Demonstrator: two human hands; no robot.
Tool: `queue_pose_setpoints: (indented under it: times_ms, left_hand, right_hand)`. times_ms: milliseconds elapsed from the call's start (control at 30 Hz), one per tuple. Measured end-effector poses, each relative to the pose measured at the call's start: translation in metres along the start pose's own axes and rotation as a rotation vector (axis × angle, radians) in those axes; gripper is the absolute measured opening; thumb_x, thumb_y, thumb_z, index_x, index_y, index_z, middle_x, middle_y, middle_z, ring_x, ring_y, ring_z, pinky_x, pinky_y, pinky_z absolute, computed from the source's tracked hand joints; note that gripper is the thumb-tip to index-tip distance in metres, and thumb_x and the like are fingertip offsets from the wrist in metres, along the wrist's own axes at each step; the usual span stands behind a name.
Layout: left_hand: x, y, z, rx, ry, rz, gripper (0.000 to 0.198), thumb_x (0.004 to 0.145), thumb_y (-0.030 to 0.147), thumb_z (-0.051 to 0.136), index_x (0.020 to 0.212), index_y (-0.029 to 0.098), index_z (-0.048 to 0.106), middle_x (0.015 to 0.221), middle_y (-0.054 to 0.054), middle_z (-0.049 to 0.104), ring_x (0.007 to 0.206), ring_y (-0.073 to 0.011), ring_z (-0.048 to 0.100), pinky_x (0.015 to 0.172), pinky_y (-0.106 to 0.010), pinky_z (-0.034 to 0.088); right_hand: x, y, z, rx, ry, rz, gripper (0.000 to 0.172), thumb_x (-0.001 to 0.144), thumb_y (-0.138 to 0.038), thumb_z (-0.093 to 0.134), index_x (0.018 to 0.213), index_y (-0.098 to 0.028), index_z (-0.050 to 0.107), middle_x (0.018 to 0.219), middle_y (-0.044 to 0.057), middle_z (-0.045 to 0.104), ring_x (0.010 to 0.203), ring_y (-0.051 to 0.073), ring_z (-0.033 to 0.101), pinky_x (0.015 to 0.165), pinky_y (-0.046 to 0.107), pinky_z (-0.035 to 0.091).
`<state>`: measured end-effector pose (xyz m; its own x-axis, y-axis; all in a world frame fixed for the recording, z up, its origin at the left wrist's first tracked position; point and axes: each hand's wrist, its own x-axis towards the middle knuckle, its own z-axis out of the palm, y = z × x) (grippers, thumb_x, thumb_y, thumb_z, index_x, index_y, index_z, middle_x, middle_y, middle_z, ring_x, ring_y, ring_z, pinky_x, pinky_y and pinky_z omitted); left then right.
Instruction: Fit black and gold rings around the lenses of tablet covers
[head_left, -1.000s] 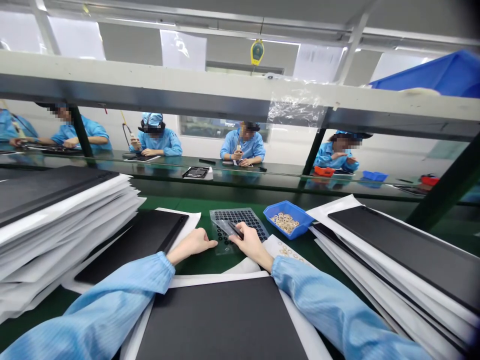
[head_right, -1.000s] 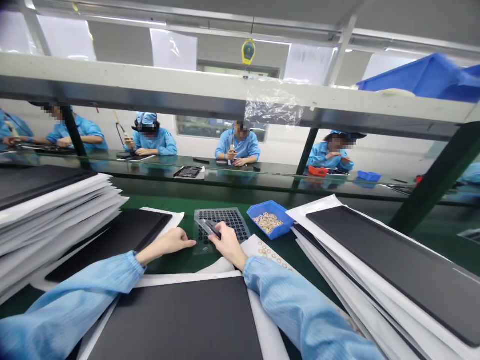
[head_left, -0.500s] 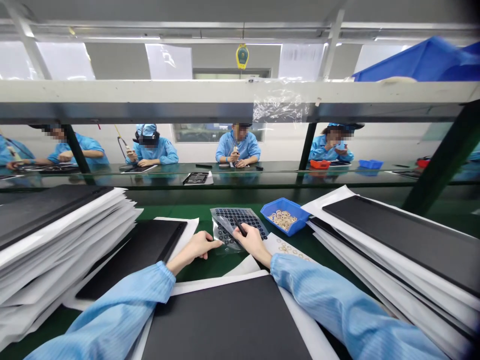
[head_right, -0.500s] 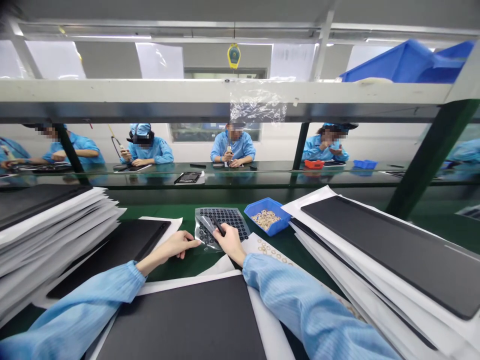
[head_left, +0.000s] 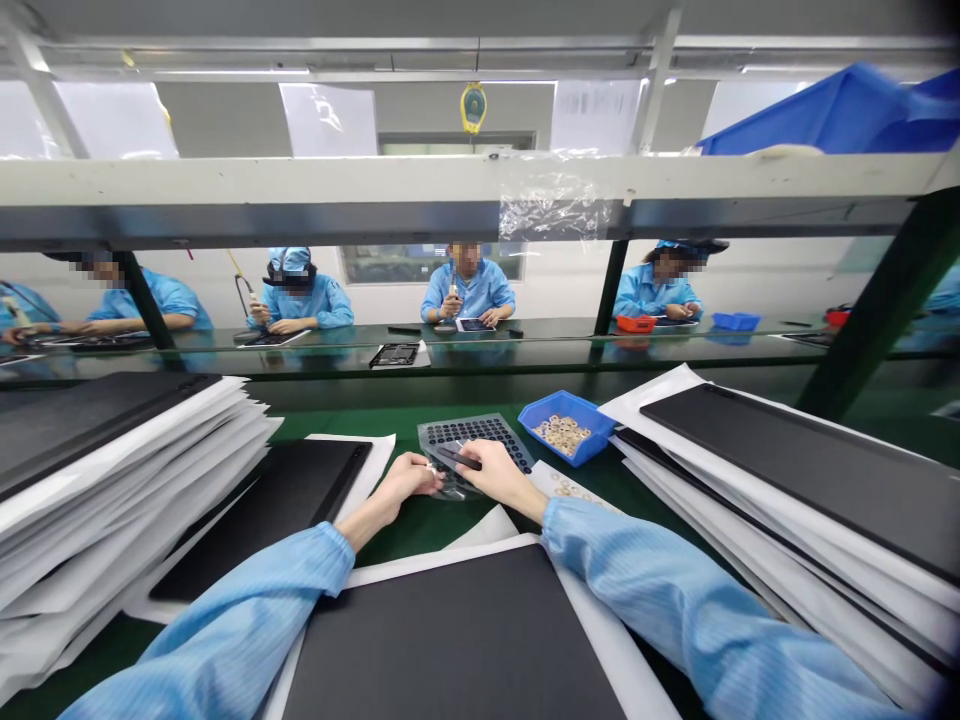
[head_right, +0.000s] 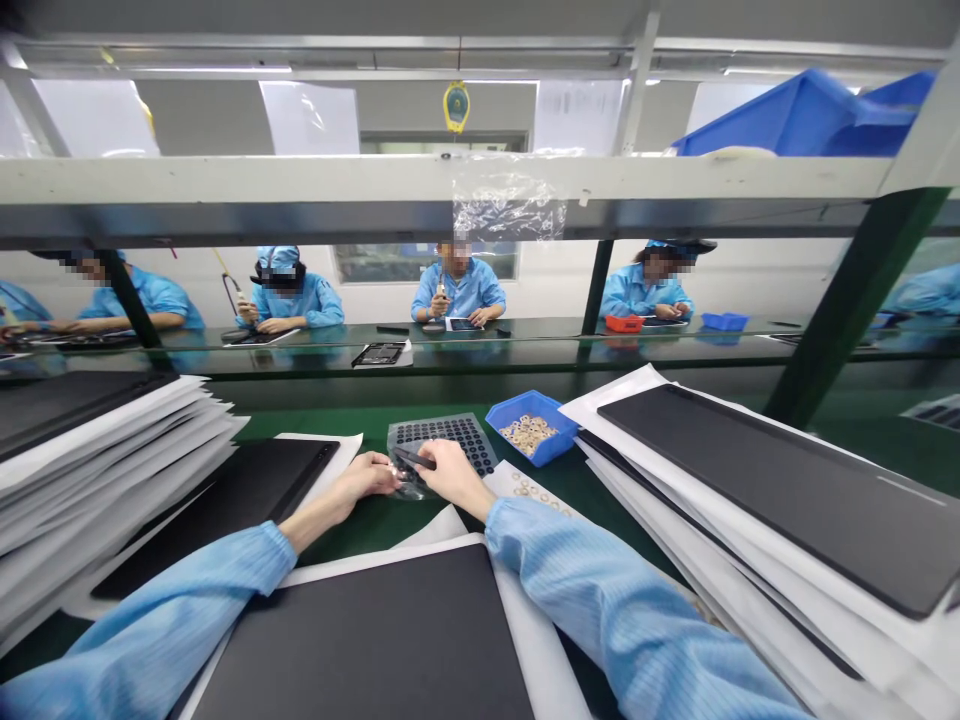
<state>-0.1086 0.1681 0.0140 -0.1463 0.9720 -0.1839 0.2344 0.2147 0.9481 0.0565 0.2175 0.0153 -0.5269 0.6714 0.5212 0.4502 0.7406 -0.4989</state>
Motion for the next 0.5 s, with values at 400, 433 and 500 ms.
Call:
queue_pose_setpoints:
  times_ms: [400, 433, 500]
  left_hand:
    - [0.004, -0.011, 0.003, -0.196, 0.045, 0.066, 0.011, 0.087, 0.015, 0.058, 0.097, 0.011, 0.057, 0.081, 0.000, 0.063, 0.066, -0.0107, 0.062, 0.063, -0.026, 0.053]
    - [0.004, -0.011, 0.003, -0.199, 0.043, 0.068, 0.011, 0.087, 0.017, 0.058, 0.096, 0.011, 0.057, 0.081, 0.000, 0.062, 0.065, -0.0104, 0.061, 0.062, -0.026, 0.053]
    - [0.004, -0.012, 0.002, -0.205, 0.035, 0.069, 0.012, 0.088, 0.021, 0.058, 0.096, 0.011, 0.058, 0.081, 0.000, 0.062, 0.064, -0.0100, 0.060, 0.060, -0.025, 0.052]
  right_hand:
    - [0.020, 0.007, 0.018, -0.029, -0.110, -0.098, 0.012, 0.077, -0.019, 0.064, 0.068, -0.015, 0.070, 0.065, 0.001, 0.060, 0.062, 0.013, 0.054, 0.060, 0.023, 0.035]
    - [0.019, 0.008, 0.018, -0.028, -0.114, -0.098, 0.011, 0.077, -0.019, 0.064, 0.069, -0.016, 0.071, 0.066, 0.001, 0.060, 0.063, 0.013, 0.055, 0.061, 0.023, 0.036]
    - [0.018, 0.008, 0.018, -0.030, -0.123, -0.101, 0.008, 0.075, -0.017, 0.066, 0.070, -0.017, 0.072, 0.067, 0.001, 0.060, 0.065, 0.014, 0.056, 0.062, 0.023, 0.037]
